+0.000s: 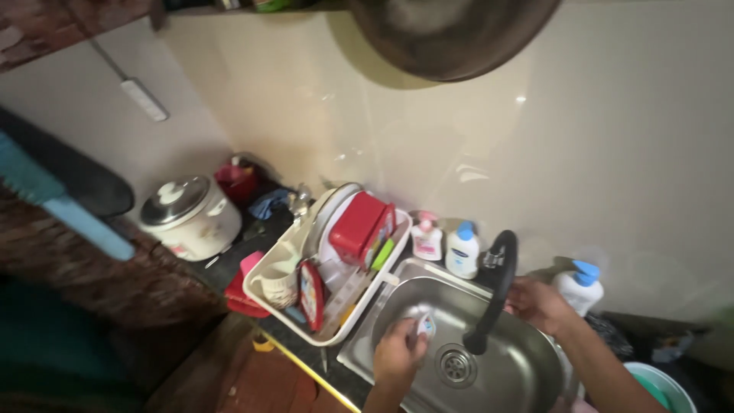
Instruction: The person takes clean plates and bowls from a dish rack, washes them briefly at the sink, and places them on a dining table.
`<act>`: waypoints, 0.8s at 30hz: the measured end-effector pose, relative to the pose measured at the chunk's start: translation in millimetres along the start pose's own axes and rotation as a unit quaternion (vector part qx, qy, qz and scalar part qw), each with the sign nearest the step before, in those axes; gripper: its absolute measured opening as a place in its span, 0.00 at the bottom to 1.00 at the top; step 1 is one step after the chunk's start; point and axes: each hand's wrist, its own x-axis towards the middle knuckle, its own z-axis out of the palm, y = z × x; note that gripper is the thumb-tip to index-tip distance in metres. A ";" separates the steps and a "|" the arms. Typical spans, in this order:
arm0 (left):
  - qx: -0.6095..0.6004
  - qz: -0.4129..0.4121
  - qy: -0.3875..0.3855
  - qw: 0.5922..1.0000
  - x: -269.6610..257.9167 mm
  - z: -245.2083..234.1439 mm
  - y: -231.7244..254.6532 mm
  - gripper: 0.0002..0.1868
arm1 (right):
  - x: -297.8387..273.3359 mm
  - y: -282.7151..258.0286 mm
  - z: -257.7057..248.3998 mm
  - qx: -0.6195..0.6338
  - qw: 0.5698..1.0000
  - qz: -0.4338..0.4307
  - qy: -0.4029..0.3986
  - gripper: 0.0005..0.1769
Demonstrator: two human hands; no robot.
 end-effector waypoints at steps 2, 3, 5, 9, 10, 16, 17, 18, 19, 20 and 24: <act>-0.035 -0.058 -0.007 0.998 -2.7 -13.7 3.8 0.20 | -20.7 -32.4 17.2 0.049 0.998 0.025 0.001 0.20; -0.072 -0.109 -0.019 0.991 -4.0 -20.7 5.1 0.20 | -30.3 -48.4 26.4 0.103 0.993 0.048 0.008 0.18; -0.101 -0.124 -0.011 0.987 -8.5 -31.3 7.5 0.18 | -9.1 -43.4 36.5 0.111 0.992 0.053 -0.015 0.17; 0.056 0.127 0.076 0.987 -11.9 -28.7 -8.9 0.21 | -19.2 -27.9 68.5 0.097 0.993 -0.064 -0.032 0.13; 0.056 0.125 0.079 0.987 -10.5 -31.6 -6.9 0.21 | 23.5 25.9 36.0 0.095 0.993 -0.064 -0.034 0.13; 0.029 0.102 0.025 0.994 -2.1 -65.2 3.8 0.23 | 109.2 244.0 -60.9 -0.240 0.937 -0.241 -0.080 0.14; -0.019 0.112 0.042 0.993 -0.5 -77.0 6.0 0.22 | 122.8 269.6 -71.2 -0.428 0.870 -0.245 -0.028 0.28; -0.068 0.121 0.058 0.989 0.1 -89.5 7.9 0.21 | 134.2 296.5 -81.7 -0.598 0.765 -0.239 0.025 0.44; -0.068 0.121 0.058 0.989 3.4 -104.6 12.5 0.21 | 106.2 278.3 -43.6 -0.598 0.765 -0.238 0.025 0.44; -0.129 0.023 0.032 0.991 8.1 -120.8 16.8 0.21 | 79.3 258.9 -3.9 -0.520 0.826 -0.206 0.068 0.37; -0.325 -0.030 0.086 0.941 23.3 -166.2 -20.1 0.20 | -29.3 157.4 183.1 -0.383 0.867 -0.273 0.162 0.19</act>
